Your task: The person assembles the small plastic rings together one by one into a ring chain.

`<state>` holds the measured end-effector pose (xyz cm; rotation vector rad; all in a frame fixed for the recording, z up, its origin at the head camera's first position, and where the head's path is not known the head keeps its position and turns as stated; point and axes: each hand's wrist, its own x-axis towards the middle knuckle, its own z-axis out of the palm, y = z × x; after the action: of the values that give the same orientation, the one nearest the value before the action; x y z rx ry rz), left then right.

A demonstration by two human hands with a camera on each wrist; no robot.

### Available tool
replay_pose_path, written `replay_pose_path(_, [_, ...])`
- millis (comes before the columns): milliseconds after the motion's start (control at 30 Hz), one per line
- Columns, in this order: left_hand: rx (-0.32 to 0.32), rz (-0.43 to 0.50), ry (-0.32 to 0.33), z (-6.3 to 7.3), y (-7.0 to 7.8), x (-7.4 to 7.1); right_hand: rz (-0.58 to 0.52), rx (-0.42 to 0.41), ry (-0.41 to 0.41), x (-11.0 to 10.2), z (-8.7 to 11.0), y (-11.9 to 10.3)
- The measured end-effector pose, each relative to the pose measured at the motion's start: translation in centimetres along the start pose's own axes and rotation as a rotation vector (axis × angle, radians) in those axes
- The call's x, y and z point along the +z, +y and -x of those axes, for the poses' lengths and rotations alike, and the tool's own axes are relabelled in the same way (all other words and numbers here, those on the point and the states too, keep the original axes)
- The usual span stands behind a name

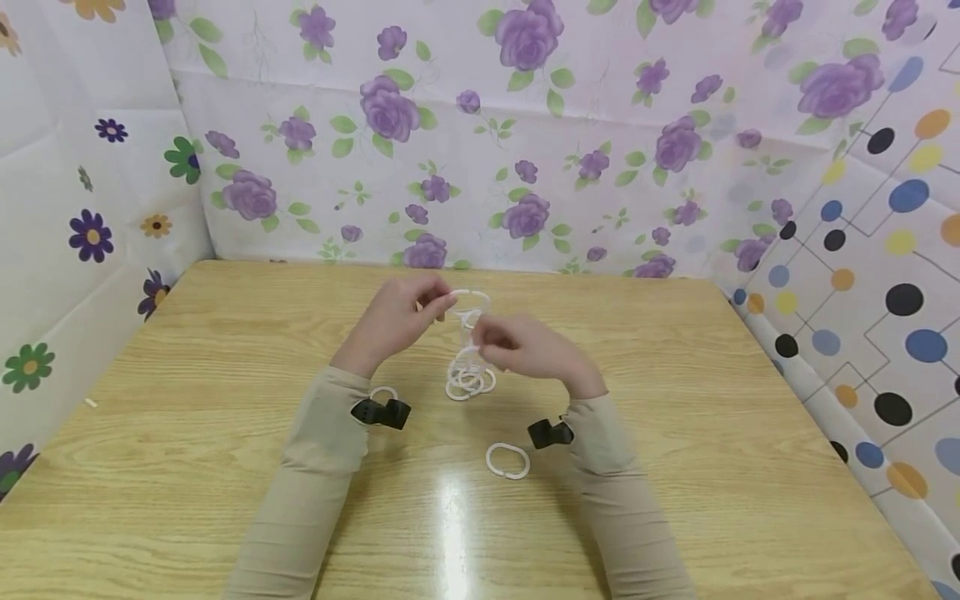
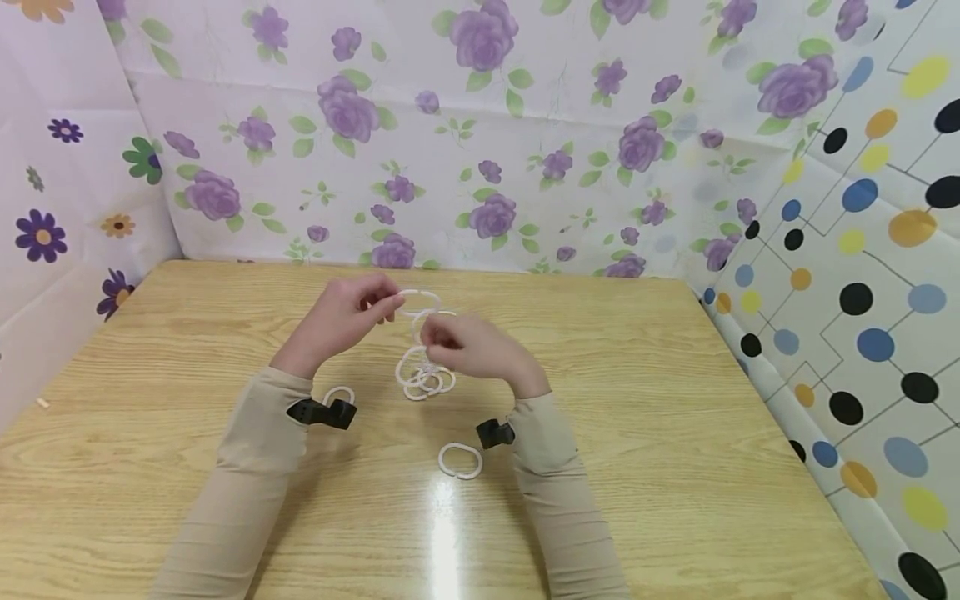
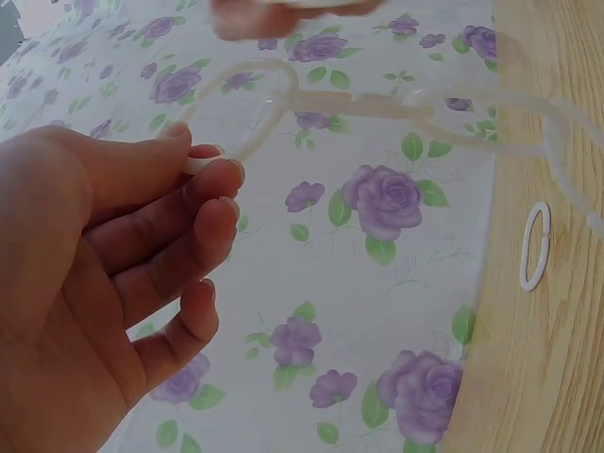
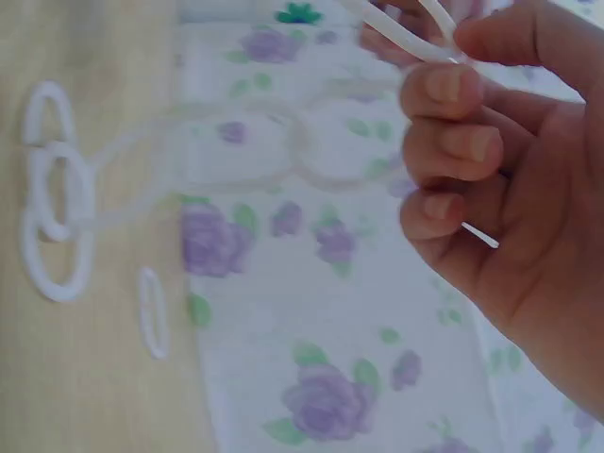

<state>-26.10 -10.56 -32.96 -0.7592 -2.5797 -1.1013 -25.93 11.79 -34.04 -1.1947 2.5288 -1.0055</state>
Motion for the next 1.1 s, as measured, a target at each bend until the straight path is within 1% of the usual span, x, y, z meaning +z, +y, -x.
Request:
replay_pose_path(100, [0.002, -0.005, -0.009, 0.0, 0.0, 0.1, -0.059, 0.016, 0.134, -1.1, 0.7, -0.1])
replay_pose_path(167, [0.004, -0.010, -0.016, -0.1, 0.0, 0.1, -0.065, 0.031, 0.210, -1.6, 1.1, -0.1])
replay_pose_path(267, [0.011, -0.023, -0.025, -0.1, 0.0, 0.2, -0.070, 0.068, 0.286, -2.1, 1.5, 0.0])
replay_pose_path(333, [0.025, -0.025, -0.031, 0.0, -0.1, 0.3, -0.078, 0.103, 0.314, -2.3, 1.6, 0.2])
replay_pose_path(433, [0.055, -0.037, -0.053, -0.1, -0.2, 0.4, -0.092, 0.132, 0.329, -2.3, 1.6, 0.3])
replay_pose_path(600, [0.106, -0.059, -0.121, -0.1, -0.1, 0.5, -0.090, 0.119, 0.316, -2.0, 1.3, 0.6])
replay_pose_path(767, [0.145, -0.053, -0.150, -0.1, 0.1, 0.5, -0.065, 0.128, 0.309, -1.9, 1.1, 0.6])
replay_pose_path(900, [0.156, -0.041, -0.178, -0.1, 0.2, 0.5, -0.070, 0.129, 0.310, -1.8, 1.1, 0.6])
replay_pose_path(1100, [0.147, -0.029, -0.199, 0.0, 0.3, 0.5, -0.100, 0.148, 0.316, -1.9, 1.2, 0.6])
